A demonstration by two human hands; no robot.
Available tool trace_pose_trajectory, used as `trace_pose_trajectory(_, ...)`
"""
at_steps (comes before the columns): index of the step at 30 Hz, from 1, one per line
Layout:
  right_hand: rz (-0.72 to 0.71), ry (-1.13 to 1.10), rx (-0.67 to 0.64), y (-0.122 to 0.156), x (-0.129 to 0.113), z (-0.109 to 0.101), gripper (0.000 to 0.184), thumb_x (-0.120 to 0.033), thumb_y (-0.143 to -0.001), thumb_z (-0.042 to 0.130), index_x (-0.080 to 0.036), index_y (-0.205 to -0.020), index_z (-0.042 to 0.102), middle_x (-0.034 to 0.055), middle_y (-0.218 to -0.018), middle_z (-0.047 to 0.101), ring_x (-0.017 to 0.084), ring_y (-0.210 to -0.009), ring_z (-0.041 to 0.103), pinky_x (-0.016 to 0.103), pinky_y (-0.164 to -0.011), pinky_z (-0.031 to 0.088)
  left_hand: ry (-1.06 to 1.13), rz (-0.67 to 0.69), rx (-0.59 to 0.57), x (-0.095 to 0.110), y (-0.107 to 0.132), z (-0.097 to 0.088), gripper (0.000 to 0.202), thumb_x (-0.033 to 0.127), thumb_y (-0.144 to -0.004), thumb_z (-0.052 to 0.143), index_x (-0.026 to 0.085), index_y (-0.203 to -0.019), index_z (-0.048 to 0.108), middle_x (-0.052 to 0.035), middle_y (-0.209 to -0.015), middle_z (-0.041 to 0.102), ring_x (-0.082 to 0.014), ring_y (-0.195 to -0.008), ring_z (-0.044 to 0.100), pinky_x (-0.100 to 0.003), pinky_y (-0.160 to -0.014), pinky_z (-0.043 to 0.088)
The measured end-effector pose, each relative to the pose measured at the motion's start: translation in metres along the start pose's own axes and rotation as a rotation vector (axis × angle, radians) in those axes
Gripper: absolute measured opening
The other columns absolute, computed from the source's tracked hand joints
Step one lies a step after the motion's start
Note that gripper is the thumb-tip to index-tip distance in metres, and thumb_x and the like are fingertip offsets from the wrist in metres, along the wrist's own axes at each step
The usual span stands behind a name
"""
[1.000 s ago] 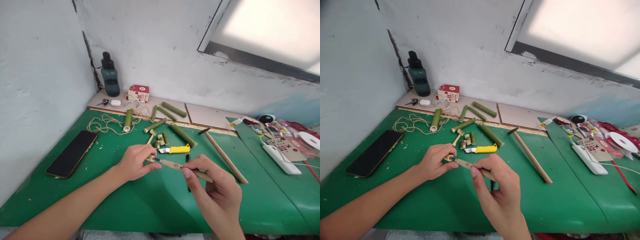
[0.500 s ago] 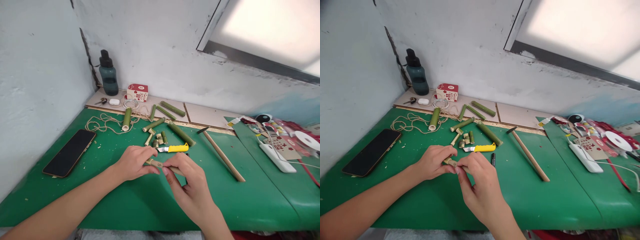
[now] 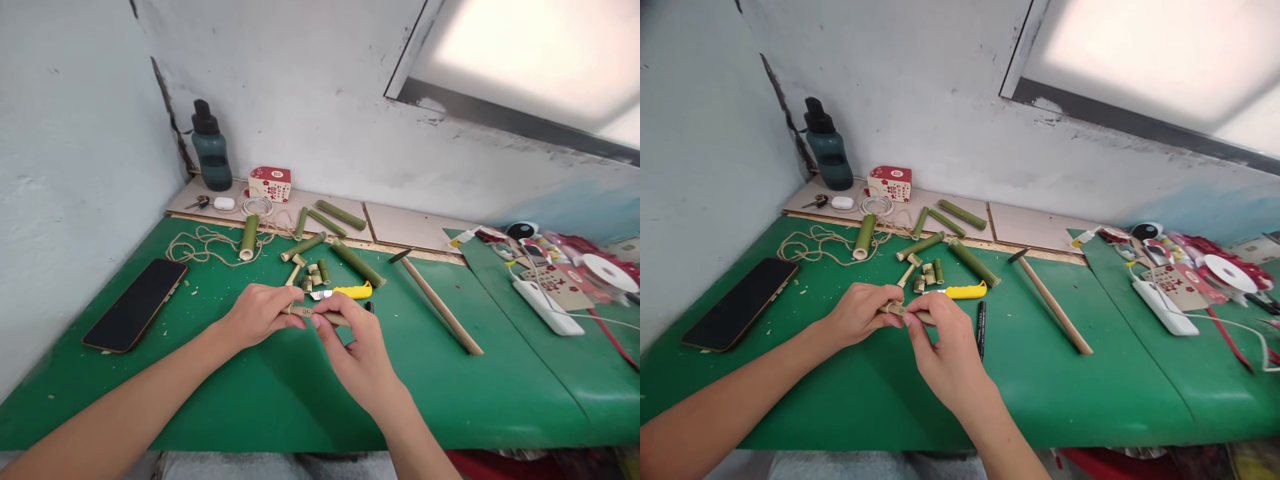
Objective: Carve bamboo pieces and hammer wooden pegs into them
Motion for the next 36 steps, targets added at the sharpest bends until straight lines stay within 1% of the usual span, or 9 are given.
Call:
trace_pose_trajectory(4,0.009,0.004,-0.016,0.001,-0.003,0.000,0.007,-0.026,-0.103,0.056,-0.024,-0.098,0.061,0.0005,-0.089,0.069,0.014,-0.079,0.066,0.026,-0.072,0.052,-0.006,-0.008,0.050,-0.001,0.002,-0.001,0.050,0.066,-0.101,0.039,0.019,-0.098,0.056,0.0063,-0.061,0.059,-0.0094,-0.049,0.054,-0.021,-0.054,0.037)
trace_pose_trajectory(16,0.064,-0.098,-0.091,-0.007,0.001,0.004,0.012,-0.035,-0.104,0.057,-0.026,-0.111,0.062,-0.0015,-0.092,0.071,0.013,-0.079,0.067,0.024,-0.071,0.050,-0.121,0.098,-0.008,0.005,-0.002,-0.004,0.042,0.045,-0.111,0.034,0.018,-0.094,0.062,0.0004,-0.072,0.062,-0.0120,-0.059,0.055,-0.026,-0.057,0.036)
trace_pose_trajectory(19,0.066,-0.023,-0.046,-0.018,0.027,-0.032,0.039,-0.047,-0.102,0.056,-0.030,-0.137,0.057,0.0019,-0.101,0.072,0.018,-0.087,0.067,0.029,-0.076,0.052,-0.122,0.020,0.027,-0.004,-0.004,-0.010,0.037,0.040,-0.111,0.038,0.018,-0.090,0.060,0.0010,-0.071,0.062,-0.0113,-0.057,0.053,-0.025,-0.056,0.036)
trace_pose_trajectory(22,0.150,0.295,0.411,-0.022,0.087,-0.113,0.041,-0.049,-0.099,0.055,-0.024,-0.131,0.062,0.0073,-0.106,0.071,0.026,-0.102,0.066,0.040,-0.094,0.051,-0.101,-0.089,0.110,-0.018,-0.003,-0.021,0.035,0.037,-0.111,0.040,0.018,-0.086,0.058,0.0030,-0.065,0.057,-0.0098,-0.052,0.049,-0.023,-0.052,0.033)
trace_pose_trajectory(23,0.249,0.472,0.473,-0.021,0.112,-0.136,0.043,-0.048,-0.097,0.056,-0.021,-0.130,0.063,0.0105,-0.111,0.072,0.029,-0.107,0.064,0.043,-0.097,0.049,-0.101,-0.116,0.133,-0.022,-0.003,-0.025,0.036,0.037,-0.111,0.039,0.019,-0.086,0.057,0.0035,-0.063,0.055,-0.0097,-0.051,0.049,-0.022,-0.052,0.032)
trace_pose_trajectory(26,0.646,0.907,0.280,-0.016,0.185,-0.179,0.049,-0.043,-0.095,0.053,-0.014,-0.133,0.063,0.0205,-0.128,0.066,0.036,-0.120,0.059,0.047,-0.099,0.045,-0.130,-0.156,0.135,-0.027,-0.002,-0.029,0.038,0.040,-0.111,0.038,0.019,-0.085,0.057,0.0036,-0.062,0.056,-0.0097,-0.051,0.049,-0.022,-0.052,0.032)
trace_pose_trajectory(28,0.720,0.940,0.195,-0.012,0.210,-0.190,0.042,-0.044,-0.094,0.054,-0.015,-0.122,0.068,0.0190,-0.116,0.070,0.034,-0.107,0.063,0.041,-0.086,0.047,-0.151,-0.164,0.095,-0.027,-0.003,-0.026,0.039,0.040,-0.111,0.038,0.019,-0.083,0.056,0.0036,-0.063,0.057,-0.0095,-0.050,0.049,-0.022,-0.052,0.032)
trace_pose_trajectory(32,0.753,0.934,0.149,-0.014,0.212,-0.190,0.022,-0.036,-0.093,0.053,-0.020,-0.088,0.068,0.0105,-0.081,0.066,0.024,-0.070,0.056,0.032,-0.061,0.035,-0.171,-0.171,0.016,-0.026,-0.003,-0.015,0.039,0.041,-0.111,0.037,0.019,-0.085,0.057,0.0040,-0.065,0.059,-0.0099,-0.051,0.050,-0.023,-0.051,0.032)
trace_pose_trajectory(36,0.527,0.857,0.362,-0.033,0.155,-0.190,0.027,-0.042,-0.094,0.055,-0.022,-0.076,0.057,0.0013,-0.065,0.052,0.017,-0.059,0.040,0.030,-0.056,0.026,-0.178,-0.245,-0.023,-0.038,-0.002,-0.010,0.042,0.043,-0.111,0.035,0.019,-0.084,0.056,0.0045,-0.063,0.057,-0.0105,-0.049,0.050,-0.023,-0.049,0.030)
Point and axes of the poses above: each hand's wrist, its own y-axis away from the middle knuckle, its own z-axis out of the palm, x = y × z, the point moved 6 cm from there along -y, towards the middle knuckle
